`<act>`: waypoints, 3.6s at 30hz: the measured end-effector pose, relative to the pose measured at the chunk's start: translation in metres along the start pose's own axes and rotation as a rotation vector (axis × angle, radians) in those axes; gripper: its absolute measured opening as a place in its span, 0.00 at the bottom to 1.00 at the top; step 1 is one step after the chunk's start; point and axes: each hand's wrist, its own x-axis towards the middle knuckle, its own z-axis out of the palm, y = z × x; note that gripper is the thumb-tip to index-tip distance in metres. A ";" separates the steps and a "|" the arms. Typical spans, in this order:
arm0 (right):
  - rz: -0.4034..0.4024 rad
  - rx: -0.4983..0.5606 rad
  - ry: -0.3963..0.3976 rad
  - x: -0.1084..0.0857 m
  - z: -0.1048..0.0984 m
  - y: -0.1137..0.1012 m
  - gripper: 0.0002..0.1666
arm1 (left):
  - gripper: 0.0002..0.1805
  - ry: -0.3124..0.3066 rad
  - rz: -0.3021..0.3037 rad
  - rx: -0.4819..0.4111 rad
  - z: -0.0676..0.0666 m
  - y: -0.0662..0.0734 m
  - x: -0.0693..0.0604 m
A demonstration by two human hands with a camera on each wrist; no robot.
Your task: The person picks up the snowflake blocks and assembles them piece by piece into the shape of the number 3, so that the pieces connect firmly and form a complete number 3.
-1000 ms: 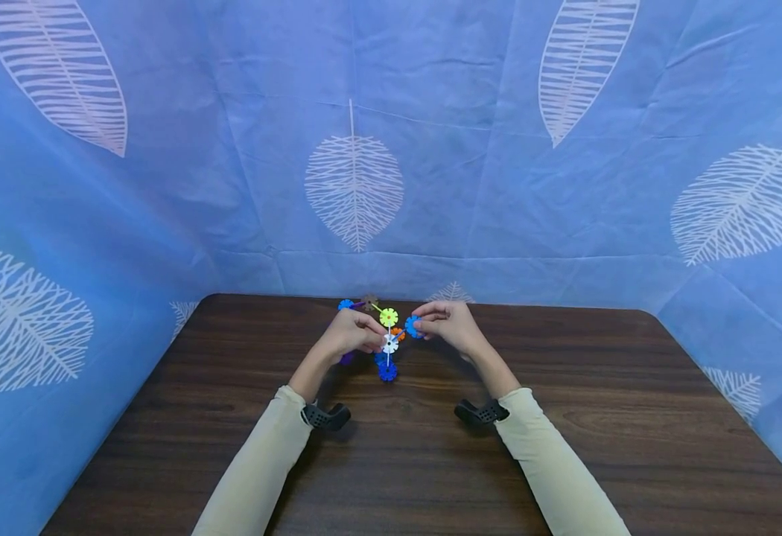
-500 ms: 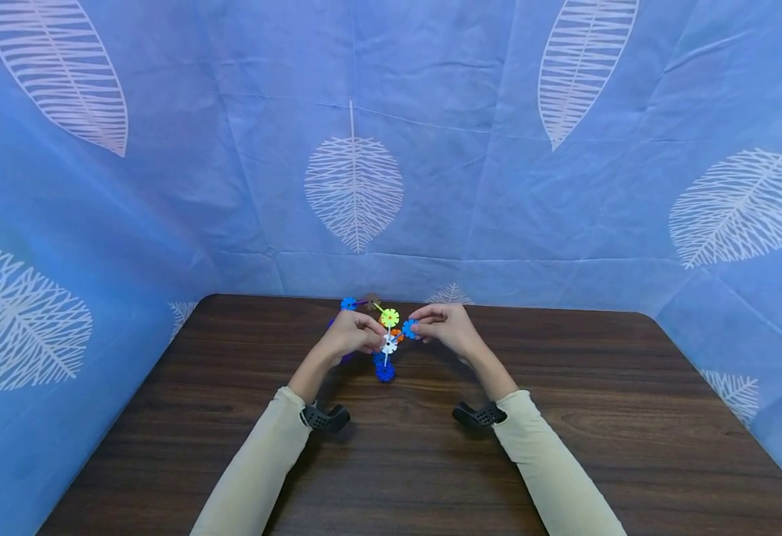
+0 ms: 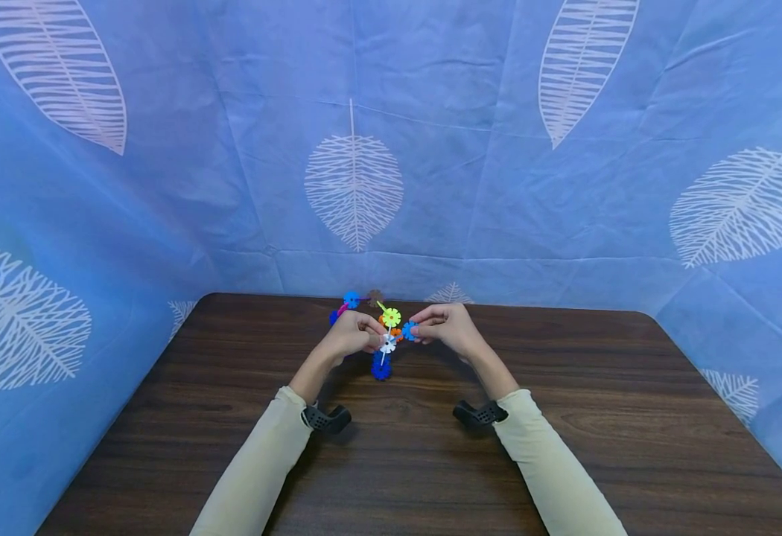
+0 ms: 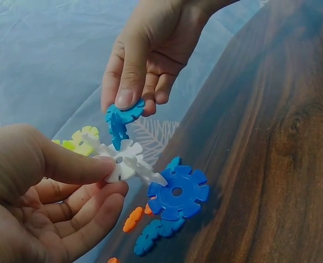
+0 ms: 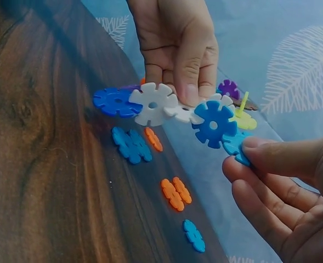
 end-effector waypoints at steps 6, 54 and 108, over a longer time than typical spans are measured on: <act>0.016 0.027 -0.014 0.000 -0.003 0.002 0.13 | 0.04 -0.011 0.005 -0.002 0.000 0.003 -0.001; 0.044 -0.074 -0.063 0.005 -0.003 -0.002 0.19 | 0.06 -0.041 -0.015 0.007 -0.010 -0.001 0.001; 0.110 -0.544 -0.117 0.044 -0.012 0.033 0.18 | 0.06 -0.008 -0.051 0.000 -0.015 -0.002 -0.001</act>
